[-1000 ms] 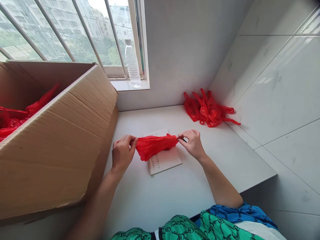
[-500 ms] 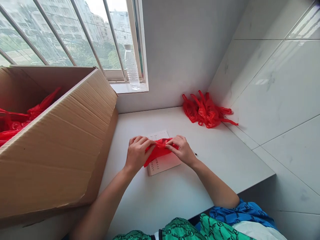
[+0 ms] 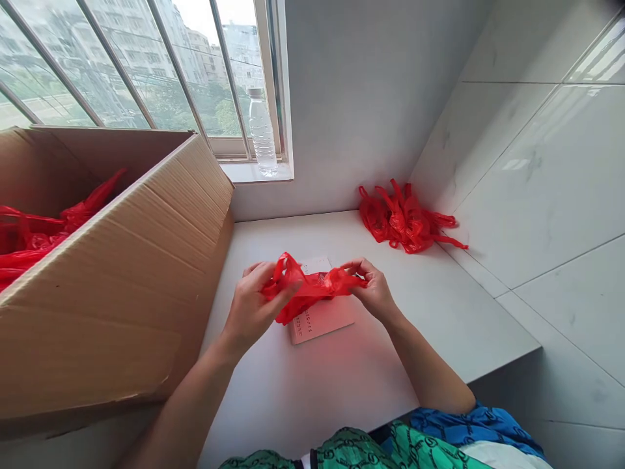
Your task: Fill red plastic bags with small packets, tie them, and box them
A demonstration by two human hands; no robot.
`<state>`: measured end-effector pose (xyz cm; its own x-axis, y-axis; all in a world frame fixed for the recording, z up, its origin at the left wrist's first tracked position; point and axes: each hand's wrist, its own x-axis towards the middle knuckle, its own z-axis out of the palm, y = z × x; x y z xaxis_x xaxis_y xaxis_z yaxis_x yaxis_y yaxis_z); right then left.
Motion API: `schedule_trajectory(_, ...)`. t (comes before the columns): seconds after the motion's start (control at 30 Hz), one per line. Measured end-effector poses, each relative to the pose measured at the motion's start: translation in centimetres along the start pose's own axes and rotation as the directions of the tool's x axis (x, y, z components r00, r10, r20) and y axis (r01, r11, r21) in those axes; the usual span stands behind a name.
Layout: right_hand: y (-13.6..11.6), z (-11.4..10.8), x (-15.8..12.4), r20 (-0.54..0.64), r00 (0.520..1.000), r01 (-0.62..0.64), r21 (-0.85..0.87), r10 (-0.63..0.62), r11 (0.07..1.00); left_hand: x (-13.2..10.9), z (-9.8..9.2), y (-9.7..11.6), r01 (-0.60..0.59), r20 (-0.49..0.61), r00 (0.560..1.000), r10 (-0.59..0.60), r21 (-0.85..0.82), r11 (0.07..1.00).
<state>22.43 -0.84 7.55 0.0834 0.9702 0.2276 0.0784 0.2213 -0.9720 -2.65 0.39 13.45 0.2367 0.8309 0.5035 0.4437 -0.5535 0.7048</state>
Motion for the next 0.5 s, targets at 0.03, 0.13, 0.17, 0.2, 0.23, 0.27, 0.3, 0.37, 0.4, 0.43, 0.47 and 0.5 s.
schedule_trajectory(0.03,0.1,-0.4,0.2,-0.066,0.998,-0.011,0.034,0.013,0.999,-0.1,-0.3,0.3,-0.044,-0.032,0.998,0.045,0.001,0.999)
schedule_trajectory(0.13,0.0,-2.3,1.1,-0.208,0.976,-0.027,0.173,0.063,0.985,-0.5,-1.4,0.2,-0.179,-0.089,0.981,0.174,-0.045,0.983)
schedule_trajectory(0.17,-0.3,-3.1,1.3,-0.215,0.975,-0.014,0.198,0.057,0.98,-0.7,-1.8,0.1,-0.218,-0.069,0.975,0.213,-0.064,0.974)
schedule_trajectory(0.2,-0.7,-3.7,1.4,-0.223,0.975,0.02,0.202,0.026,0.979,-0.9,-2.2,0.0,-0.248,-0.033,0.969,0.246,-0.079,0.966)
schedule_trajectory(0.23,-1.3,-4.1,1.2,-0.244,0.969,0.079,0.179,-0.033,0.981,-1.1,-2.5,0.1,-0.267,0.007,0.963,0.269,-0.09,0.959)
schedule_trajectory(0.27,-2.0,-4.4,0.9,-0.289,0.95,0.162,0.125,-0.12,0.979,-1.3,-2.7,0.2,-0.277,0.048,0.958,0.282,-0.097,0.956)
schedule_trajectory(0.3,-2.9,-4.4,0.4,-0.35,0.906,0.265,0.037,-0.236,0.964,-1.5,-2.8,0.5,-0.282,0.084,0.953,0.29,-0.101,0.954)
schedule_trajectory(0.37,-4.7,-3.7,-1.0,-0.423,0.754,0.468,-0.191,-0.502,0.863,-1.7,-2.7,1.2,-0.297,0.145,0.94,0.31,-0.102,0.949)
schedule_trajectory(0.4,-5.5,-3.1,-1.7,-0.378,0.69,0.546,-0.288,-0.617,0.787,-1.8,-2.5,1.6,-0.311,0.171,0.93,0.326,-0.106,0.944)
schedule_trajectory(0.43,-6.2,-2.3,-2.3,-0.263,0.667,0.606,-0.354,-0.698,0.712,-1.8,-2.4,1.9,-0.324,0.196,0.919,0.342,-0.117,0.939)
schedule_trajectory(0.47,-6.7,-1.6,-2.7,-0.087,0.683,0.647,-0.389,-0.725,0.656,-1.8,-2.2,2.2,-0.337,0.224,0.906,0.359,-0.132,0.932)
schedule_trajectory(0.5,-6.8,-0.9,-2.8,0.123,0.717,0.666,-0.412,-0.686,0.622,-1.9,-2.0,2.4,-0.351,0.251,0.891,0.378,-0.146,0.925)
